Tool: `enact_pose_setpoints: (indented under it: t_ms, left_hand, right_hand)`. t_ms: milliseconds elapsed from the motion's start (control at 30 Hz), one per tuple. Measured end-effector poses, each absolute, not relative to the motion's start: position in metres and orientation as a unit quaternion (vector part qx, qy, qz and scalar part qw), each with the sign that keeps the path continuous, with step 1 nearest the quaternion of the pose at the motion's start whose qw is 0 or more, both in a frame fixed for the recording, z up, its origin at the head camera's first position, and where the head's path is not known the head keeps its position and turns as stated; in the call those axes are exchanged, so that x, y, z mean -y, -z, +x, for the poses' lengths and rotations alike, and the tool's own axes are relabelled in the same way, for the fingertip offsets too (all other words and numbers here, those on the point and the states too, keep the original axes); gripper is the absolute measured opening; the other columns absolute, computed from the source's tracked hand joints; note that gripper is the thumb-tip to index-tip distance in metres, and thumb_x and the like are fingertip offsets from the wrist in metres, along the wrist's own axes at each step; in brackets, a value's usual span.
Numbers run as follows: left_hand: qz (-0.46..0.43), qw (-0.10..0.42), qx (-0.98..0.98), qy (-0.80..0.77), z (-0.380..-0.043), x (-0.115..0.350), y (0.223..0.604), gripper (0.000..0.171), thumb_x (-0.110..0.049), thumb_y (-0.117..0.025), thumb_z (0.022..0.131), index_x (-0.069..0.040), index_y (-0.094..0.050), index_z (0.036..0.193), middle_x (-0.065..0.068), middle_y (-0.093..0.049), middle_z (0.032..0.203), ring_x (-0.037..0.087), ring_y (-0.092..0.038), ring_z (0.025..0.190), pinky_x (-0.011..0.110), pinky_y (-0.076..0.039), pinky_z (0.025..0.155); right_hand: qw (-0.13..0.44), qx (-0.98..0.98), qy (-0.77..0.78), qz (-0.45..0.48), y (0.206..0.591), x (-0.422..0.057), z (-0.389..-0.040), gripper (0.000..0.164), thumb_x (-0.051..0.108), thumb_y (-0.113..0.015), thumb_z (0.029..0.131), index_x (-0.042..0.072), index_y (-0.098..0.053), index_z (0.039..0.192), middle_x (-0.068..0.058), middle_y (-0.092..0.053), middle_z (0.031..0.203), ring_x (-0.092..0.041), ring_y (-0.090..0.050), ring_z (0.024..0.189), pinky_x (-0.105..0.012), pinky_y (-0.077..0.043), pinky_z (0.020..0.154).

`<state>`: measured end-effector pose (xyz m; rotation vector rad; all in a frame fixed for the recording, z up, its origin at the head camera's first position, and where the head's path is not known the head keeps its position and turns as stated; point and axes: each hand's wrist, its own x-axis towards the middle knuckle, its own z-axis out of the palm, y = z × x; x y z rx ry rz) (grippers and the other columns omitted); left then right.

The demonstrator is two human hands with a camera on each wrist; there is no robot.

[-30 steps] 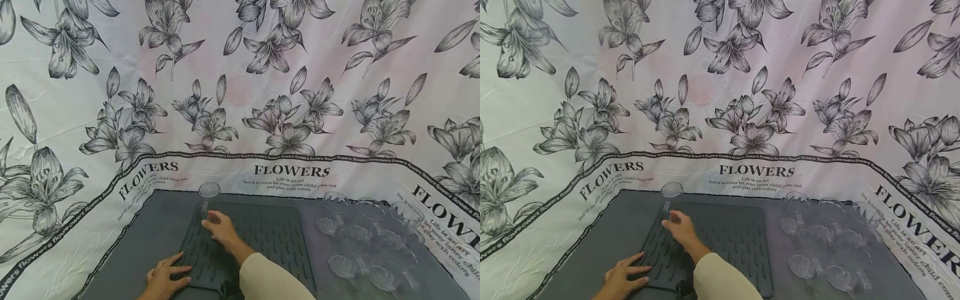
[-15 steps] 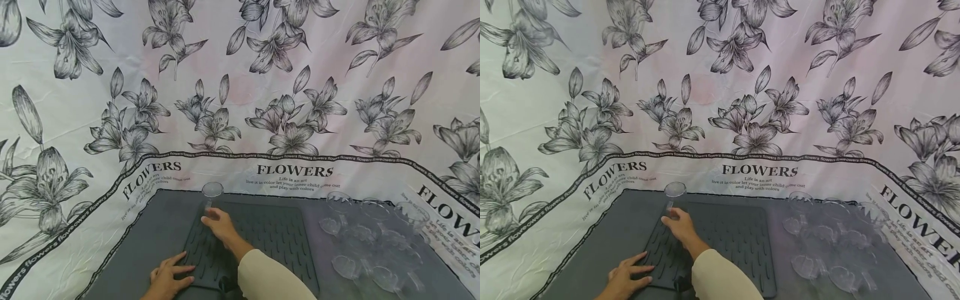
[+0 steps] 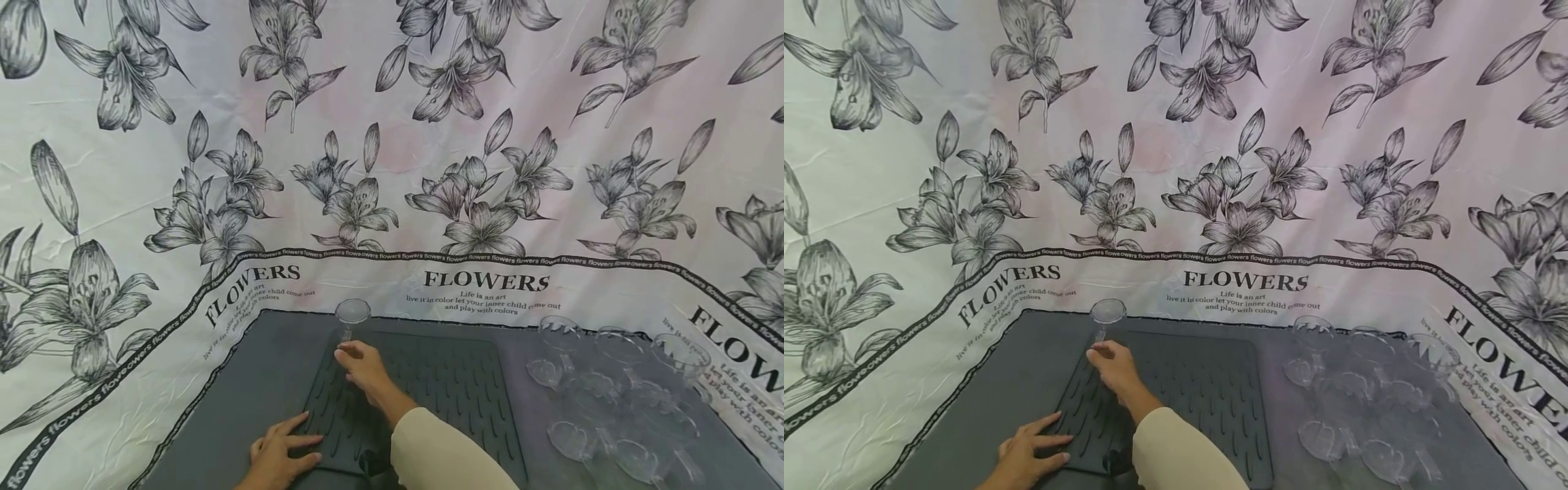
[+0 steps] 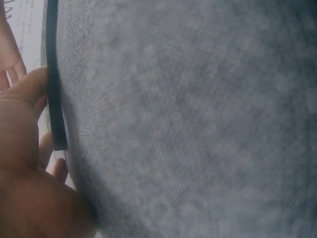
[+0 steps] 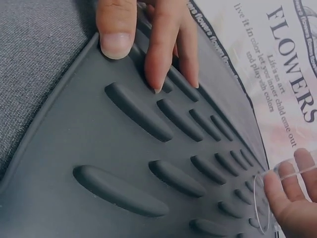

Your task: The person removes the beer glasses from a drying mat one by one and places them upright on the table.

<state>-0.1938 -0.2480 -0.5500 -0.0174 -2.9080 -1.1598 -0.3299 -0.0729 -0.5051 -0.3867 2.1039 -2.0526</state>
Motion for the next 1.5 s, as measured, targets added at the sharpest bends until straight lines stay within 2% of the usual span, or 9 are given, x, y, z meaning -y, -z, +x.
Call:
enact_pose_setpoints:
  t_ms: [133, 333, 633, 833, 1100, 1300, 1500]
  left_hand:
    - [-0.007, -0.013, 0.925, 0.380, -0.195, 0.248, 0.552, 0.033, -0.043, -0.080, 0.075, -0.026, -0.078, 0.103, 0.009, -0.048, 0.141, 0.041, -0.035, 0.126, 0.065, -0.016, 0.090]
    - [-0.005, -0.008, 0.924, 0.381, -0.197, 0.246, 0.552, 0.033, -0.043, -0.081, 0.074, -0.026, -0.078, 0.102, 0.008, -0.048, 0.141, 0.041, -0.034, 0.127, 0.065, -0.015, 0.090]
    - [-0.001, -0.003, 0.926, 0.378, -0.197, 0.245, 0.551, 0.032, -0.042, -0.082, 0.073, -0.027, -0.078, 0.101, 0.007, -0.048, 0.140, 0.041, -0.034, 0.127, 0.064, -0.015, 0.092]
    - [-0.002, -0.012, 0.923, 0.384, -0.197, 0.246, 0.550, 0.033, -0.042, -0.082, 0.074, -0.026, -0.078, 0.102, 0.008, -0.048, 0.141, 0.041, -0.034, 0.127, 0.065, -0.014, 0.092]
    - [-0.007, -0.008, 0.926, 0.378, -0.196, 0.248, 0.547, 0.029, -0.038, -0.082, 0.075, -0.026, -0.077, 0.102, 0.008, -0.048, 0.140, 0.041, -0.035, 0.127, 0.065, -0.017, 0.090]
    - [-0.010, -0.005, 0.926, 0.377, -0.195, 0.249, 0.546, 0.031, -0.038, -0.082, 0.075, -0.025, -0.078, 0.102, 0.009, -0.049, 0.140, 0.041, -0.034, 0.127, 0.064, -0.016, 0.090]
    - [-0.007, -0.010, 0.924, 0.382, -0.194, 0.250, 0.549, 0.031, -0.040, -0.082, 0.074, -0.026, -0.078, 0.102, 0.009, -0.048, 0.140, 0.041, -0.034, 0.128, 0.065, -0.014, 0.091]
  right_hand:
    - [0.073, -0.702, 0.698, -0.121, 0.508, 0.069, -0.326, 0.019, 0.019, -0.059, 0.098, 0.005, -0.065, 0.110, -0.007, -0.064, 0.108, -0.023, -0.062, 0.103, -0.043, -0.054, 0.082]
    - [0.049, -0.685, 0.718, -0.114, 0.509, 0.061, -0.321, 0.015, 0.013, -0.058, 0.099, 0.002, -0.065, 0.106, -0.009, -0.066, 0.101, -0.022, -0.065, 0.097, -0.043, -0.054, 0.081]
    - [0.043, -0.674, 0.725, -0.134, 0.499, 0.034, -0.308, 0.017, 0.015, -0.059, 0.098, 0.002, -0.065, 0.107, -0.009, -0.066, 0.096, -0.029, -0.065, 0.099, -0.041, -0.055, 0.080]
    - [0.037, -0.664, 0.731, -0.155, 0.490, 0.012, -0.300, 0.023, 0.013, -0.057, 0.099, -0.006, -0.061, 0.111, -0.014, -0.066, 0.098, -0.035, -0.063, 0.101, -0.041, -0.055, 0.081]
    - [0.026, -0.663, 0.728, -0.171, 0.480, -0.016, -0.279, 0.023, 0.011, -0.055, 0.100, -0.008, -0.060, 0.112, -0.016, -0.065, 0.100, -0.030, -0.065, 0.098, -0.041, -0.054, 0.083]
    - [0.031, -0.669, 0.723, -0.171, 0.474, -0.035, -0.263, 0.021, 0.013, -0.055, 0.100, -0.004, -0.061, 0.111, -0.017, -0.064, 0.102, -0.029, -0.065, 0.098, -0.041, -0.053, 0.085]
    - [0.034, -0.678, 0.715, -0.168, 0.466, -0.052, -0.246, 0.028, 0.019, -0.057, 0.099, -0.007, -0.060, 0.112, -0.018, -0.065, 0.103, -0.029, -0.065, 0.097, -0.040, -0.053, 0.084]
